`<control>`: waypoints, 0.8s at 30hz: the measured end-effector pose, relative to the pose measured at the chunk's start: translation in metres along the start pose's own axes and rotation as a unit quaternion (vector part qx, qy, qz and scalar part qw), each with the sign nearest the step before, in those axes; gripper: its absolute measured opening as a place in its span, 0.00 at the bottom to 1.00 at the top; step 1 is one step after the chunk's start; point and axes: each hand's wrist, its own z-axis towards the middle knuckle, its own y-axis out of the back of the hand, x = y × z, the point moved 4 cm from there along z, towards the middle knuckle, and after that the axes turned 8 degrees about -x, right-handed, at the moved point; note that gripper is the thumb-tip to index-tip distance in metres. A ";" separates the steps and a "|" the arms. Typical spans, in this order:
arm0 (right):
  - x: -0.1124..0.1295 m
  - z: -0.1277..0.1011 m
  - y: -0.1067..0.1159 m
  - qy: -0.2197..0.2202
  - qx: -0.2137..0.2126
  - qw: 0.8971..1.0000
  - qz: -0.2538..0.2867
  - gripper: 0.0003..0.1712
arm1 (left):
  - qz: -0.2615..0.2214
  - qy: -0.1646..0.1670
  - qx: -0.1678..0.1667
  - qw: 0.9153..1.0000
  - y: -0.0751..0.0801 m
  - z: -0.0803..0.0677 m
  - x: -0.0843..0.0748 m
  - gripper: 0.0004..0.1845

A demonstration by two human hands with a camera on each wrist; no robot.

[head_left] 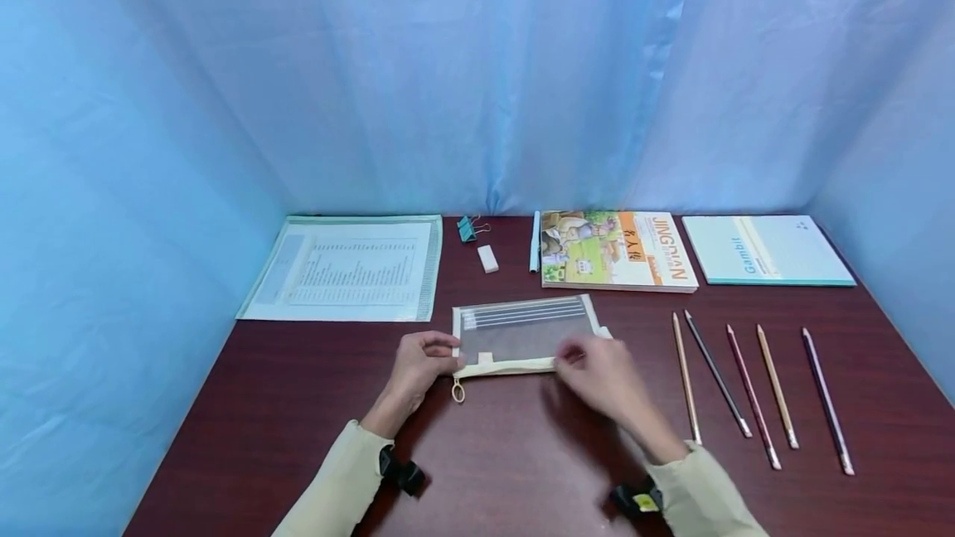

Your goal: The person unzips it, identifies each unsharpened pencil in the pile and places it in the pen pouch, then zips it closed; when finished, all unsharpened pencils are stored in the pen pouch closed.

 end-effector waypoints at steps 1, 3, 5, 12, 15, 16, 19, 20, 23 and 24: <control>0.011 0.000 -0.011 0.019 0.037 0.998 0.049 0.05 | 0.000 -0.002 -0.005 1.000 0.000 0.001 -0.001 0.15; 0.030 -0.002 -0.034 0.033 0.118 0.982 0.143 0.09 | -0.001 -0.003 -0.009 1.000 0.001 0.001 -0.002 0.15; 0.044 -0.003 -0.055 0.033 0.175 0.964 0.195 0.14 | -0.002 -0.005 -0.009 1.000 0.000 0.003 -0.005 0.15; 0.066 0.009 -0.088 0.010 0.189 0.961 0.201 0.11 | -0.006 -0.031 -0.010 0.999 -0.003 0.010 -0.017 0.15; 0.067 0.010 -0.090 0.017 0.179 0.968 0.175 0.04 | -0.008 -0.029 -0.010 1.000 -0.005 0.010 -0.016 0.15; 0.067 0.009 -0.091 0.021 0.173 0.970 0.170 0.02 | -0.008 -0.027 -0.010 1.000 -0.005 0.010 -0.015 0.15; 0.065 0.004 -0.093 0.025 0.138 0.978 0.157 0.03 | 0.000 -0.020 -0.007 1.000 -0.002 0.006 -0.010 0.14; 0.064 0.002 -0.093 0.025 0.123 0.980 0.154 0.03 | 0.003 -0.018 -0.006 1.000 -0.001 0.004 -0.008 0.14; 0.059 -0.006 -0.093 0.011 0.085 0.984 0.154 0.05 | 0.011 -0.015 0.000 1.000 0.001 -0.002 -0.001 0.15; 0.056 -0.009 -0.093 0.003 0.075 0.985 0.155 0.06 | 0.011 -0.014 0.003 1.000 0.001 -0.004 0.001 0.15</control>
